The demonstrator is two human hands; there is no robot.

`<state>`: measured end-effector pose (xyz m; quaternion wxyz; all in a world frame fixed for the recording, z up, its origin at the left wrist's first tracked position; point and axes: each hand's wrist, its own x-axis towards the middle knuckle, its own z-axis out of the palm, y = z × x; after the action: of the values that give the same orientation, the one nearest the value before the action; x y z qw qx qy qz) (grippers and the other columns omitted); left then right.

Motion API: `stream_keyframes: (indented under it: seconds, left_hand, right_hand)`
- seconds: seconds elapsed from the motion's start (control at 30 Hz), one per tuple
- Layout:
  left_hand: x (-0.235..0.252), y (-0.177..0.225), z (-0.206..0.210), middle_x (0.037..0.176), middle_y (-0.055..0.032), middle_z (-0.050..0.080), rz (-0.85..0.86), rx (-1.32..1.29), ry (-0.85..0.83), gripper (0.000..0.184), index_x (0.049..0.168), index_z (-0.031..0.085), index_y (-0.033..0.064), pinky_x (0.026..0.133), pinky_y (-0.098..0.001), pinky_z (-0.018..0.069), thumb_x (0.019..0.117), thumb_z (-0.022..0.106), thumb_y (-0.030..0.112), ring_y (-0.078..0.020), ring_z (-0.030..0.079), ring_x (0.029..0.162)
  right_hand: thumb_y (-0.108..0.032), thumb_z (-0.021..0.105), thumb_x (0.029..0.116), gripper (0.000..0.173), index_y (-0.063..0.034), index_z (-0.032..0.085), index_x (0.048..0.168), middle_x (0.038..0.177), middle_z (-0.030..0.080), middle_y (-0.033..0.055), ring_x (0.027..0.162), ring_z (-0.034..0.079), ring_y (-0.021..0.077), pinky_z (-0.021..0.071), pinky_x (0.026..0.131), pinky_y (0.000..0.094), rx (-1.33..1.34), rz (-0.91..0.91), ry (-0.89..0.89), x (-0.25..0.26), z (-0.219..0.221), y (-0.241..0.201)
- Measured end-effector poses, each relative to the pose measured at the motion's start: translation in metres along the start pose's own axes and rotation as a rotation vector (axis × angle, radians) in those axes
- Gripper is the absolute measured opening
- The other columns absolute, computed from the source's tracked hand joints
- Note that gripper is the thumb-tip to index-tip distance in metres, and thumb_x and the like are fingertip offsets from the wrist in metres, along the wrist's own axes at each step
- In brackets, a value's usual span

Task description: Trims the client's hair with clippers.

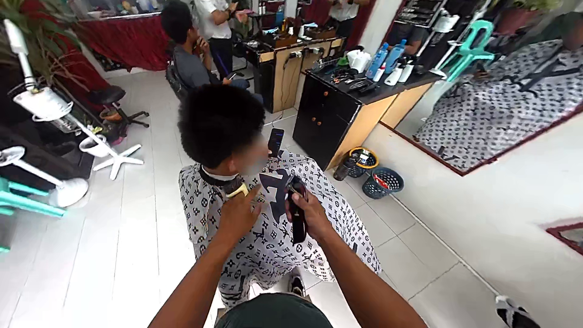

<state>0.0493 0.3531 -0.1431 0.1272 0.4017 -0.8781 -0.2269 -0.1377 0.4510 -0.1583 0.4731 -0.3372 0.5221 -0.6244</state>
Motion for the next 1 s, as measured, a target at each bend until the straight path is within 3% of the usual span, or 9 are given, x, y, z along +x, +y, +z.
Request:
stream_keyframes:
  seconds: [0.07, 0.17, 0.33, 0.5, 1.0]
  left_hand:
    - [0.003, 0.0, 0.009, 0.117, -0.0298, 0.067, -0.128, 0.126, 0.06, 0.058, 0.159, 0.041, 0.0224, 0.084, -0.0637, 0.0516, 0.1033, 0.057, 0.031, -0.0491, 0.067, 0.102]
    - [0.013, 0.002, 0.016, 0.123, -0.0295, 0.066, -0.247, 0.194, 0.118, 0.065, 0.162, 0.032, 0.0269, 0.083, -0.063, 0.0522, 0.1023, 0.058, 0.029, -0.0488, 0.067, 0.102]
    - [0.025, 0.01, 0.007, 0.122, -0.0273, 0.066, -0.368, 0.224, 0.132, 0.067, 0.163, 0.029, 0.0294, 0.085, -0.0613, 0.0516, 0.1023, 0.058, 0.028, -0.0472, 0.066, 0.106]
    - [0.03, 0.009, 0.002, 0.13, -0.0266, 0.063, -0.448, 0.239, 0.08, 0.062, 0.161, 0.035, 0.0275, 0.088, -0.0627, 0.0512, 0.1031, 0.056, 0.027, -0.0472, 0.064, 0.112]
    - [0.029, 0.011, -0.004, 0.131, -0.0251, 0.062, -0.485, 0.303, 0.027, 0.062, 0.161, 0.034, 0.0299, 0.087, -0.0613, 0.0516, 0.1029, 0.056, 0.026, -0.0456, 0.064, 0.114]
  right_hand:
    - [-0.022, 0.044, 0.1037, 0.036, 0.0055, 0.05, 0.126, 0.078, 0.062, 0.0046, 0.059, 0.062, 0.0129, 0.0573, 0.057, 0.0292, -0.023, 0.024, -0.038, 0.022, 0.006, -0.012]
    - [-0.03, 0.024, 0.1109, 0.047, 0.004, 0.054, 0.123, 0.089, 0.063, 0.0105, 0.071, 0.064, 0.0178, 0.0584, 0.067, 0.0349, -0.023, 0.066, -0.086, 0.052, 0.017, -0.025]
    - [-0.025, 0.041, 0.11, 0.035, 0.0032, 0.059, 0.117, 0.088, 0.064, 0.0124, 0.071, 0.067, 0.019, 0.0602, 0.069, 0.0361, -0.168, 0.011, -0.224, 0.086, 0.031, -0.035]
    - [-0.029, 0.051, 0.1078, 0.032, 0.0004, 0.063, 0.114, 0.088, 0.067, 0.0129, 0.073, 0.067, 0.0206, 0.0591, 0.071, 0.038, -0.313, -0.012, -0.271, 0.099, 0.037, -0.037]
    - [-0.029, 0.051, 0.1082, 0.032, 0.0007, 0.063, 0.11, 0.085, 0.065, 0.012, 0.073, 0.065, 0.0191, 0.0567, 0.072, 0.0361, -0.335, -0.06, -0.24, 0.097, 0.046, -0.033]
